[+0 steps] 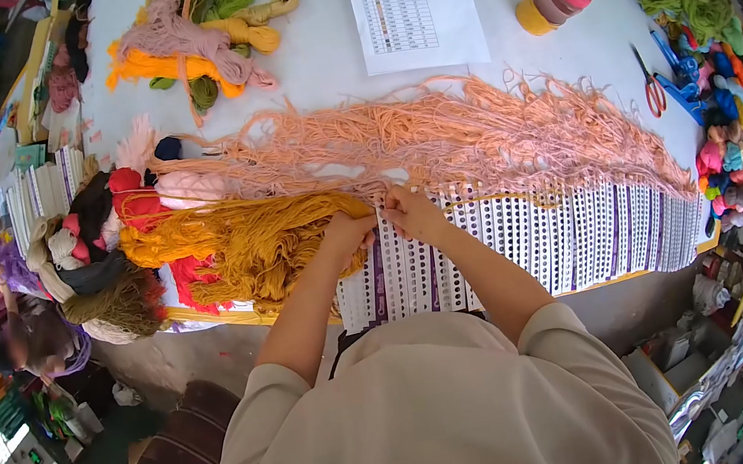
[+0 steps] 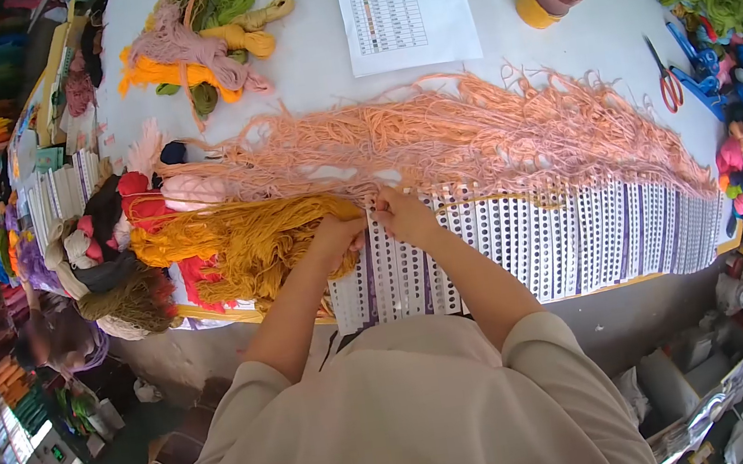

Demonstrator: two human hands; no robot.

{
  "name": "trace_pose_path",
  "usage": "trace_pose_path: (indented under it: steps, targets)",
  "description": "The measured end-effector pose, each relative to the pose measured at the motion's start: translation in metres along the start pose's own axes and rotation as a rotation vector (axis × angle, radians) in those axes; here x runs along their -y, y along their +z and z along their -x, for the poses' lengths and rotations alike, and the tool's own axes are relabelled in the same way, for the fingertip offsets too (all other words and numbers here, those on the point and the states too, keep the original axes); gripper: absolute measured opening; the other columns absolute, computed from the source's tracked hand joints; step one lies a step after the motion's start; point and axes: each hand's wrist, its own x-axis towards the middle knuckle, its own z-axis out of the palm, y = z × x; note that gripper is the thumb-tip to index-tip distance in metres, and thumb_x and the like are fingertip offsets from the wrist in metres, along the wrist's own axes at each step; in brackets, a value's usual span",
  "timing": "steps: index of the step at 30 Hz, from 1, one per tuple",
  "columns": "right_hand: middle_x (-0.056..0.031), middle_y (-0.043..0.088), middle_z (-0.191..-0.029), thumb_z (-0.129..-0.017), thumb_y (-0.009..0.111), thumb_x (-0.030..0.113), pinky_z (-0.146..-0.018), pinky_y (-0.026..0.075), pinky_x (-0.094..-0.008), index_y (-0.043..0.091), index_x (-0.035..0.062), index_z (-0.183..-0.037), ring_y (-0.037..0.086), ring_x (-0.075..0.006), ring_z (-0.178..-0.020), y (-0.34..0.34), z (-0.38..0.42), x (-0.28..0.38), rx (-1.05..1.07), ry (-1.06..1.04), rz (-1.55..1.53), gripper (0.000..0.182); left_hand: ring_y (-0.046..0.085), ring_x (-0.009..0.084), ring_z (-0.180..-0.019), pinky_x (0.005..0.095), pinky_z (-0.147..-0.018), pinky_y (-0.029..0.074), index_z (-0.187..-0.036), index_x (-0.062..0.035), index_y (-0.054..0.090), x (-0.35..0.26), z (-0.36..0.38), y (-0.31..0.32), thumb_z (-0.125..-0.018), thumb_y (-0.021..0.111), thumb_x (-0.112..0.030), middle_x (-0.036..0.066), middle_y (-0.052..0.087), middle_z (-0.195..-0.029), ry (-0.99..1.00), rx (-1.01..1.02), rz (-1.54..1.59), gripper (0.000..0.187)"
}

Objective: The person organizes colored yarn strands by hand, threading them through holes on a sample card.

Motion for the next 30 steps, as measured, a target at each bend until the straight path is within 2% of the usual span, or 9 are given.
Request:
trace_pose_path:
  steps: [6, 8, 9, 13, 15, 18, 19, 21, 30]
  targets:
    - [-0.005, 0.059, -0.061, -0.091, 0.06, 0.018, -0.044, 0.042, -0.0256, 0.05, 0.0043, -0.091, 0.053, -0.0106, -0.046, -0.003, 0.0, 0.0, 0.028, 0.033, -0.022, 0.017, 0.052, 0.0123, -0.046, 0.0254, -0.043, 0.039, -0.07, 0.0031, 0.064, -0.004, 0.001, -0.001, -0.083, 0.064, -0.018, 0.007, 0.062, -0.058, 0.021, -0.079, -0.405, 0.025]
    - [-0.0054, 0.061, -0.062, -0.09, 0.06, 0.015, -0.046, 0.044, -0.0247, 0.052, 0.0034, -0.09, 0.054, -0.0105, -0.047, -0.003, -0.001, -0.005, 0.049, 0.009, -0.112, 0.014, 0.047, 0.0105, -0.044, 0.0242, -0.042, 0.036, -0.077, -0.0004, 0.067, -0.006, 0.011, -0.009, -0.086, 0.061, -0.014, 0.004, 0.061, -0.062, 0.221, -0.172, -0.424, 0.017]
    - [-0.0054, 0.061, -0.062, -0.09, 0.06, 0.015, -0.046, 0.044, -0.0247, 0.052, 0.0034, -0.09, 0.054, -0.0105, -0.047, -0.002, -0.003, -0.008, 0.05, 0.008, -0.116, 0.014, 0.054, 0.0101, -0.049, 0.023, -0.046, 0.042, -0.079, 0.0023, 0.066, -0.007, 0.014, -0.011, -0.085, 0.061, -0.015, 0.006, 0.065, -0.066, 0.25, -0.168, -0.253, 0.019]
    - [-0.0072, 0.063, -0.063, -0.088, 0.062, 0.017, -0.046, 0.045, -0.0257, 0.054, 0.002, -0.087, 0.058, -0.0108, -0.048, 0.001, -0.006, -0.012, 0.04, -0.025, -0.106, 0.016, 0.054, 0.0094, -0.053, 0.0213, -0.045, 0.04, -0.09, -0.0007, 0.067, -0.009, 0.028, -0.012, -0.086, 0.061, -0.012, 0.006, 0.065, -0.074, 0.185, -0.024, 0.195, 0.014]
    - [-0.0074, 0.063, -0.063, -0.087, 0.062, 0.015, -0.046, 0.046, -0.0253, 0.055, 0.0017, -0.086, 0.058, -0.0107, -0.048, 0.0, -0.004, -0.006, 0.031, -0.027, -0.095, 0.015, 0.053, 0.0083, -0.058, 0.0207, -0.046, 0.038, -0.113, -0.0026, 0.061, -0.006, 0.029, -0.011, -0.087, 0.06, -0.01, 0.005, 0.064, -0.081, -0.062, 0.168, 0.483, 0.027]
    - [-0.0055, 0.063, -0.067, -0.088, 0.061, 0.011, -0.049, 0.045, -0.0237, 0.058, 0.0022, -0.093, 0.059, -0.01, -0.054, -0.003, -0.002, -0.004, 0.065, 0.035, -0.075, 0.011, 0.054, 0.0074, -0.057, 0.0203, -0.044, 0.037, -0.11, -0.0056, 0.065, -0.009, 0.03, -0.006, -0.088, 0.059, -0.01, 0.005, 0.065, -0.078, -0.175, 0.345, 0.538, 0.023]
    - [-0.0052, 0.063, -0.069, -0.087, 0.062, 0.011, -0.049, 0.044, -0.0233, 0.059, 0.0022, -0.097, 0.058, -0.0098, -0.056, 0.0, -0.002, -0.007, 0.095, 0.056, -0.291, 0.014, 0.054, 0.0074, -0.057, 0.0203, -0.044, 0.037, -0.11, -0.0056, 0.065, -0.01, 0.029, 0.001, -0.088, 0.059, -0.01, 0.005, 0.065, -0.078, -0.174, 0.346, 0.541, 0.023]
    - [-0.0048, 0.063, -0.07, -0.087, 0.064, 0.011, -0.05, 0.043, -0.0229, 0.061, 0.0022, -0.101, 0.057, -0.0096, -0.057, 0.0, -0.001, -0.009, 0.13, 0.078, -0.503, 0.017, 0.054, 0.0081, -0.054, 0.0218, -0.043, 0.039, -0.115, -0.0052, 0.062, -0.009, 0.026, 0.019, -0.089, 0.058, -0.014, 0.006, 0.066, -0.078, 0.009, 0.116, -0.057, 0.027]
    - [0.0002, 0.058, -0.066, -0.086, 0.069, 0.015, -0.05, 0.038, -0.0214, 0.06, 0.0028, -0.103, 0.05, -0.0067, -0.056, 0.001, -0.014, -0.028, 0.143, 0.026, -0.475, 0.023, 0.057, 0.0088, -0.052, 0.0246, -0.044, 0.043, -0.102, -0.0035, 0.066, 0.012, 0.005, 0.008, -0.086, 0.063, -0.02, 0.007, 0.068, -0.078, 0.17, 0.045, -0.582, 0.023]
